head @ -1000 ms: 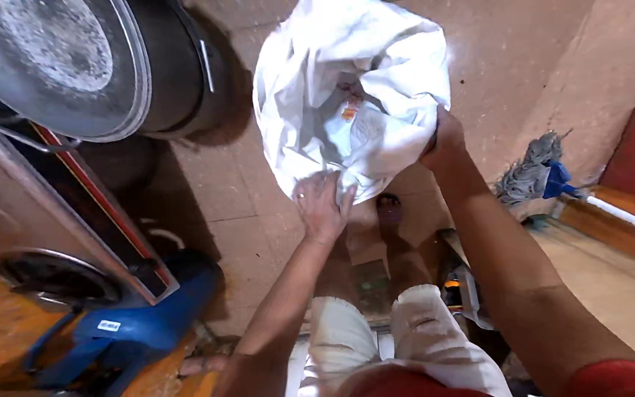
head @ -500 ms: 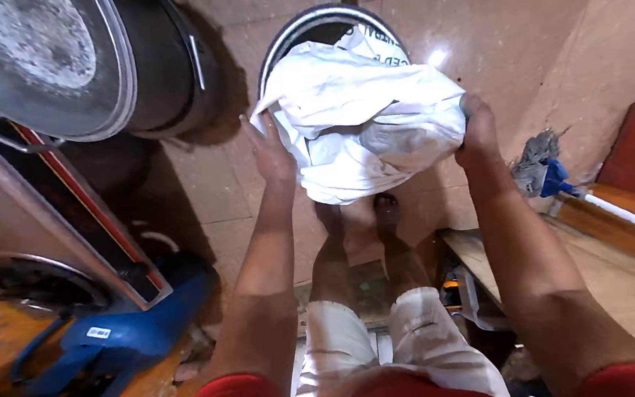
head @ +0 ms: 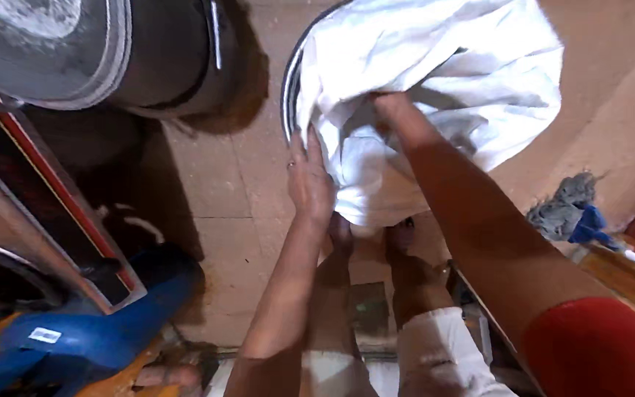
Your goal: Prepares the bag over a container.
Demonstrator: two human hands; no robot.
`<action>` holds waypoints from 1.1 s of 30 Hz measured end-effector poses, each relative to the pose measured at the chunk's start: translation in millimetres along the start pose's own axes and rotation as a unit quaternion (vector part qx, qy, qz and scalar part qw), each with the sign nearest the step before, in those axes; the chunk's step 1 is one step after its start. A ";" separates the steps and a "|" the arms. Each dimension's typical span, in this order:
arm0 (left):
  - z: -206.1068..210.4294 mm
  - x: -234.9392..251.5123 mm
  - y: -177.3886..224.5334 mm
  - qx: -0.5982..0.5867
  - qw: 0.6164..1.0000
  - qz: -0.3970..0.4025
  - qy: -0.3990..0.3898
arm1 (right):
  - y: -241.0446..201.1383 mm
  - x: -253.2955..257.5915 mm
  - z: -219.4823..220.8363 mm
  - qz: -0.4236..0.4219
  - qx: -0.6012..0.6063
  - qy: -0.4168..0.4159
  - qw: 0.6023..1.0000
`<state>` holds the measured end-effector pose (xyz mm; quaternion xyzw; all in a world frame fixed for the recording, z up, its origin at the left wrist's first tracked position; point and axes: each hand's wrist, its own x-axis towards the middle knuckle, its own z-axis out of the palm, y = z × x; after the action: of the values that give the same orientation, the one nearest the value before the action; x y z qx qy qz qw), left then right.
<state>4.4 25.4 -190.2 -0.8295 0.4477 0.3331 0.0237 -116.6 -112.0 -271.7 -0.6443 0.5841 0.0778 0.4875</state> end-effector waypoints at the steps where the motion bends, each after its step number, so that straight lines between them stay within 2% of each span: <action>1: 9.5 -3.7 -8.0 0.005 1.000 0.023 -0.002 | -3.5 25.2 5.5 0.029 0.035 -0.005 0.999; 3: 25.9 -6.1 -25.5 0.008 0.999 0.045 -0.008 | -2.1 60.1 23.8 -0.003 0.044 0.001 0.999; 5: 37.5 -2.6 -38.8 0.008 0.999 0.029 -0.016 | 9.7 73.6 51.3 -0.076 0.033 0.026 0.996; 6: 40.3 0.1 -41.1 0.008 1.000 0.014 -0.024 | 19.0 77.4 65.3 -0.086 0.044 0.030 0.995; 8: 38.5 8.5 -39.9 0.008 0.999 -0.005 -0.035 | 45.1 89.9 90.2 -0.066 0.044 0.031 0.996; 13: 29.5 30.4 -42.8 -0.001 1.000 -0.007 0.006 | 74.8 76.1 93.2 0.017 0.025 -0.042 0.999; 15: 33.5 31.4 -39.9 0.003 1.000 -0.009 -0.002 | 74.3 73.2 92.9 0.010 0.015 -0.061 0.998; 18: 30.9 34.2 -30.0 -0.012 1.000 -0.012 0.026 | 51.4 61.5 81.2 0.029 0.023 -0.065 0.997; 20: 23.0 37.8 -24.6 -0.027 0.999 -0.022 0.041 | 32.1 34.1 63.7 0.078 0.087 -0.103 0.988; 21: 18.5 39.4 -23.0 -0.031 0.999 -0.026 0.034 | 26.2 14.6 53.0 0.071 0.100 -0.110 0.986; 23: 4.1 34.7 -21.4 -0.047 0.998 -0.035 -0.012 | 17.4 -39.5 22.3 0.005 0.081 -0.110 0.991; 25: -17.7 15.8 -21.5 -0.053 0.997 -0.031 -0.054 | 18.6 -107.2 -14.3 -0.057 0.042 -0.065 0.995; 26: -30.3 0.1 -22.3 -0.056 0.996 -0.022 -0.060 | 23.7 -145.9 -33.2 -0.062 0.044 -0.036 0.996; 28: -58.1 -42.8 -30.2 -0.067 0.996 0.009 -0.050 | 48.7 -215.8 -65.1 -0.018 0.066 0.009 0.998; 30: -83.3 -100.0 -52.3 -0.068 0.997 0.015 -0.027 | 80.6 -281.1 -93.3 0.053 0.048 -0.004 0.997; 32: -95.8 -175.1 -87.9 -0.080 0.995 -0.050 -0.026 | 111.6 -349.4 -121.5 0.118 -0.048 -0.076 0.989; 33: -100.2 -220.0 -106.8 -0.092 0.990 -0.099 -0.031 | 131.1 -380.1 -135.9 0.136 -0.117 -0.136 0.974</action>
<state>55.5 215.4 -13.8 -0.8578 0.3297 0.3942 -0.0058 -405.2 68.2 -17.9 -0.5946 0.5812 0.2986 0.4685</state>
